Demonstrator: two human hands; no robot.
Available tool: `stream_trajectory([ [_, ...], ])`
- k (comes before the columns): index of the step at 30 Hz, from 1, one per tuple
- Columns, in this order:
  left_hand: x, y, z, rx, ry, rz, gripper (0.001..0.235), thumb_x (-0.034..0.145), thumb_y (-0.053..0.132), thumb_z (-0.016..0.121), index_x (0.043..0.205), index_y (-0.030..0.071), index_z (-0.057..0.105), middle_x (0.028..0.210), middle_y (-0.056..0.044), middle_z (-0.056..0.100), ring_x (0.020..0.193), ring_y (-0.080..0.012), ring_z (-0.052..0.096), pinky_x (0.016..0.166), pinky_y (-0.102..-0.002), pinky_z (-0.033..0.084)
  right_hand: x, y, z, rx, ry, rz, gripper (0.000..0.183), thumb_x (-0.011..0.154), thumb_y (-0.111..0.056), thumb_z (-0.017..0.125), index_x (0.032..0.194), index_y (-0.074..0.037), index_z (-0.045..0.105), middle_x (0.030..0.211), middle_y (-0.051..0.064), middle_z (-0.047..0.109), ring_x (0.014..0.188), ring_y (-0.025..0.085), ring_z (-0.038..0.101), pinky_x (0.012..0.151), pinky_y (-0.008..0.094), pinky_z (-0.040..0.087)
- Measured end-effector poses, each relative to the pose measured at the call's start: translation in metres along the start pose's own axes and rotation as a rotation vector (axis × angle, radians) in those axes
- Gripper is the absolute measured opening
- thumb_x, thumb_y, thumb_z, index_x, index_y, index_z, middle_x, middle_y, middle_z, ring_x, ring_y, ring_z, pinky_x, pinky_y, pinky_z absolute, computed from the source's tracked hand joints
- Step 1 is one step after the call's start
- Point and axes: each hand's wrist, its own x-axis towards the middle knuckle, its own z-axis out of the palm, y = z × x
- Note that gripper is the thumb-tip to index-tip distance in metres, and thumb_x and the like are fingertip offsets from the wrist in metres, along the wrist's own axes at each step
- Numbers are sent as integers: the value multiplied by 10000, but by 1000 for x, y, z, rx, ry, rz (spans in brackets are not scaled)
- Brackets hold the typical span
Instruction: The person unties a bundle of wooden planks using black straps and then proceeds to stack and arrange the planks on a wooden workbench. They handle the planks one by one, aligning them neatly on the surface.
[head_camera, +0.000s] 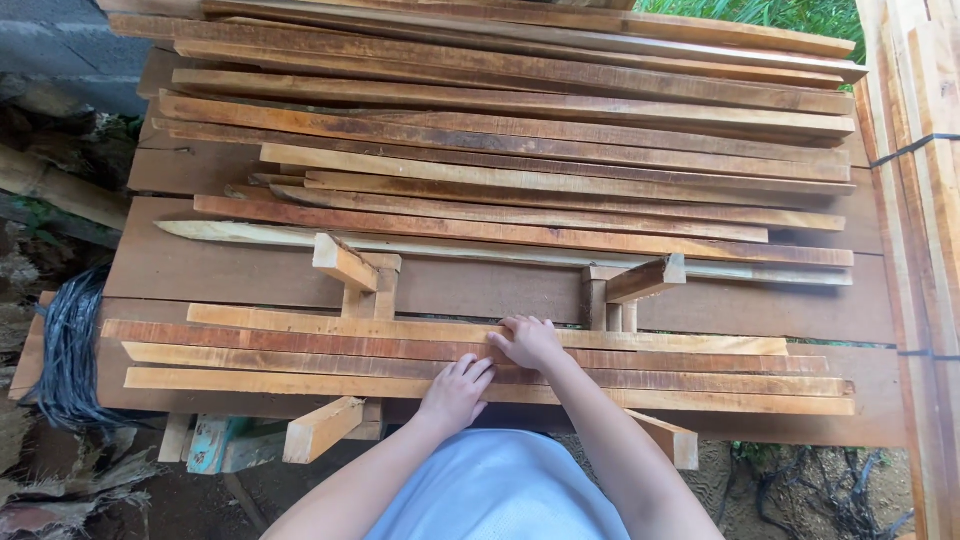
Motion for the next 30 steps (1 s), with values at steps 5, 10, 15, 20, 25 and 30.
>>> stream_trajectory([
  [5,0,1,-5,-27,-9,-21,612,808,347,779,1349,148,573,1425,-25,500,1368,-274,405,1065,-377,426,-1,-3,-1,-10,-11,8,524,981,-655,420,1301,-313,655,1231,0,706,1216,257,628,1077,491,397],
  [10,1,0,-7,-49,-27,-40,604,807,340,782,1343,153,575,1421,-24,499,1369,-269,401,1077,-375,414,0,-3,-3,-24,-14,5,506,980,-645,419,1287,-321,655,1222,3,712,1208,258,637,1067,487,406],
  [15,-1,2,-9,-47,0,-43,617,798,329,791,1347,153,571,1418,-22,503,1366,-267,409,1072,-373,420,-5,-7,-9,-26,-35,1,538,958,-665,453,1297,-294,643,1249,10,706,1223,257,629,1066,467,401],
  [20,-2,2,-10,-62,-4,-49,617,805,318,784,1361,155,569,1431,-19,502,1368,-265,411,1078,-370,417,-8,-9,-10,-14,-21,-5,523,955,-657,480,1289,-290,646,1240,9,711,1215,254,632,1060,463,403],
  [25,-2,4,-14,-55,-6,-59,629,815,320,781,1381,157,560,1450,-15,490,1378,-259,402,1085,-366,410,-10,-11,-12,7,8,-6,526,954,-662,497,1275,-276,656,1230,11,717,1206,252,635,1053,459,410],
  [30,-3,3,-15,-65,-24,-59,643,824,321,769,1403,149,548,1461,-19,484,1375,-262,402,1092,-368,404,-3,-3,-2,3,19,-23,537,955,-675,502,1274,-271,657,1231,-4,718,1201,239,634,1059,470,405],
])
